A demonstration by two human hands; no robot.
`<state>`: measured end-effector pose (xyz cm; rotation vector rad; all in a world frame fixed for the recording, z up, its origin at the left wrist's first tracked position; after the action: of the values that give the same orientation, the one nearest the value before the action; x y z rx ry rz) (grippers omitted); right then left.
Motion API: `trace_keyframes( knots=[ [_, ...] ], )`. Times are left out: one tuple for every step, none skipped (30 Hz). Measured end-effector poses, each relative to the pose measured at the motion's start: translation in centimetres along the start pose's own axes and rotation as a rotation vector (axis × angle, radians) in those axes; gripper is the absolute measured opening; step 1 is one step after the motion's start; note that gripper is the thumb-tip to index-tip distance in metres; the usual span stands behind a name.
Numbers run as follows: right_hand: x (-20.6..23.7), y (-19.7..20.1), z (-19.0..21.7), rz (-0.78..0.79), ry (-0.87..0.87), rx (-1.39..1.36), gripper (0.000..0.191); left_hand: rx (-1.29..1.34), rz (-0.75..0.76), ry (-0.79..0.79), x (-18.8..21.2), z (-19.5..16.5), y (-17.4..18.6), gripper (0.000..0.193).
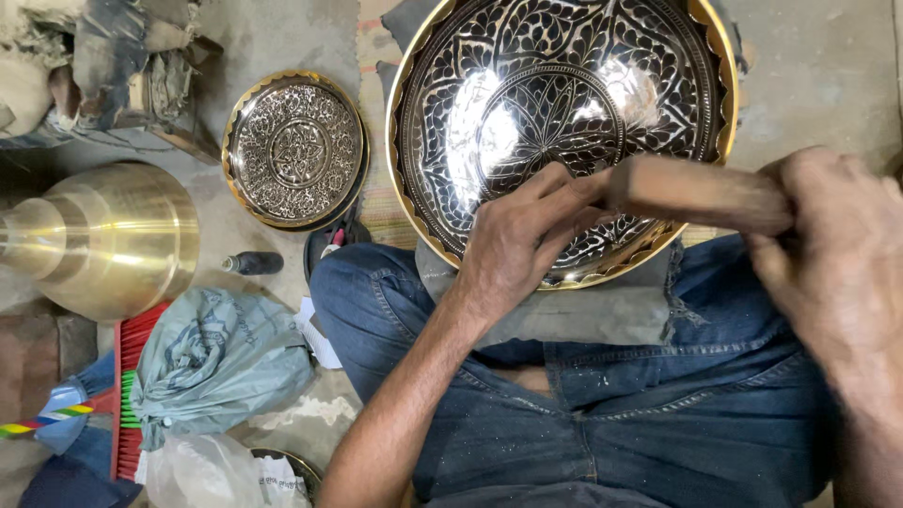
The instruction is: The person uses a chisel and wooden mallet to engrave intricate floral patterns into a large brass bowl. They repeatedly tap the chisel to create fine lines and details on the bowl's surface.
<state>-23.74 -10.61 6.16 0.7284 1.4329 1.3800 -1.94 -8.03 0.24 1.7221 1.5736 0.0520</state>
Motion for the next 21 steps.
trace_keyframes(
  knots=[
    [0.0, -0.1, -0.6, 0.021, -0.094, -0.179, 0.033, 0.011, 0.006, 0.016, 0.1, 0.1, 0.0, 0.046],
    [0.1, -0.4, -1.3, 0.05, -0.188, -0.359, 0.034, 0.023, 0.012, 0.037, 0.2, 0.2, -0.1, 0.046],
    [0.2, -0.8, -1.9, 0.071, -0.284, -0.539, 0.036, 0.035, 0.017, 0.047, 0.2, 0.2, -0.1, 0.046],
    [0.1, -0.6, -1.5, 0.054, -0.207, -0.369, 0.035, 0.024, 0.019, 0.042, 0.1, 0.1, -0.2, 0.045],
    [0.1, -0.5, -1.1, 0.043, -0.134, -0.202, 0.033, 0.015, 0.027, 0.042, 0.1, 0.0, -0.2, 0.045],
    [0.1, -0.5, -1.2, 0.036, -0.127, -0.208, 0.032, 0.003, 0.031, 0.035, 0.0, -0.1, -0.2, 0.044],
    [0.1, -0.5, -1.2, 0.029, -0.121, -0.213, 0.032, 0.002, 0.045, 0.05, -0.1, -0.1, -0.2, 0.043],
    [0.1, -0.7, -1.6, 0.044, -0.183, -0.393, 0.033, 0.007, 0.062, 0.074, 0.0, -0.1, -0.2, 0.043],
    [0.1, -1.0, -2.0, 0.058, -0.245, -0.572, 0.034, 0.011, 0.078, 0.097, 0.0, -0.2, -0.1, 0.043],
    [0.0, -0.9, -1.5, 0.04, -0.163, -0.398, 0.034, 0.011, 0.073, 0.092, -0.1, -0.4, 0.2, 0.041],
    [0.0, -0.8, -1.1, 0.022, -0.087, -0.226, 0.034, 0.011, 0.072, 0.085, -0.1, -0.6, 0.5, 0.04],
    [0.1, -1.0, -1.2, 0.02, -0.086, -0.204, 0.036, 0.012, 0.072, 0.076, -0.2, -0.9, 0.7, 0.038],
    [0.1, -1.2, -1.5, 0.019, -0.084, -0.182, 0.037, 0.003, 0.096, 0.097, -0.4, -1.0, 0.7, 0.038],
    [0.2, -1.9, -2.3, 0.043, -0.155, -0.312, 0.04, -0.003, 0.123, 0.125, -0.5, -1.1, 0.6, 0.038],
    [0.2, -2.3, -3.0, 0.055, -0.144, -0.31, 0.041, -0.008, 0.15, 0.153, -0.6, -1.3, 0.6, 0.038],
    [0.3, -3.0, -3.7, 0.067, -0.134, -0.309, 0.041, 0.036, 0.121, 0.144, -0.8, -1.7, 0.9, 0.037],
    [0.2, -3.6, -4.3, 0.061, -0.043, -0.176, 0.039, 0.078, 0.091, 0.132, -1.0, -2.1, 1.4, 0.035],
    [0.0, -4.3, -5.4, 0.057, -0.034, -0.145, 0.034, 0.12, 0.064, 0.123, -1.1, -2.3, 1.8, 0.034],
    [-0.2, -5.1, -6.8, 0.052, -0.025, -0.113, 0.029, 0.168, -0.108, 0.061, -0.8, -2.9, 3.6, 0.023],
    [-0.7, -6.3, -8.9, 0.044, -0.098, -0.176, 0.021, 0.223, -0.276, -0.007, -0.1, -3.2, 5.8, 0.012],
    [-1.1, -7.5, -10.8, 0.043, -0.178, -0.237, 0.015, 0.186, -0.509, 0.014, 0.8, -2.2, 8.3, 0.007]
  ],
)
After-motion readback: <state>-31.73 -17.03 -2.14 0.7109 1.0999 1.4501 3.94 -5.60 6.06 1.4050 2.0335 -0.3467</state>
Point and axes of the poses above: each hand's wrist, its own x-axis away from the middle knuckle, its own y-axis out of the back of the hand, z = x × y, the point moved 7 cm from there along -x, towards the middle knuckle, and after that the axes turned 5 degrees about -y, right-handed, at the moved point
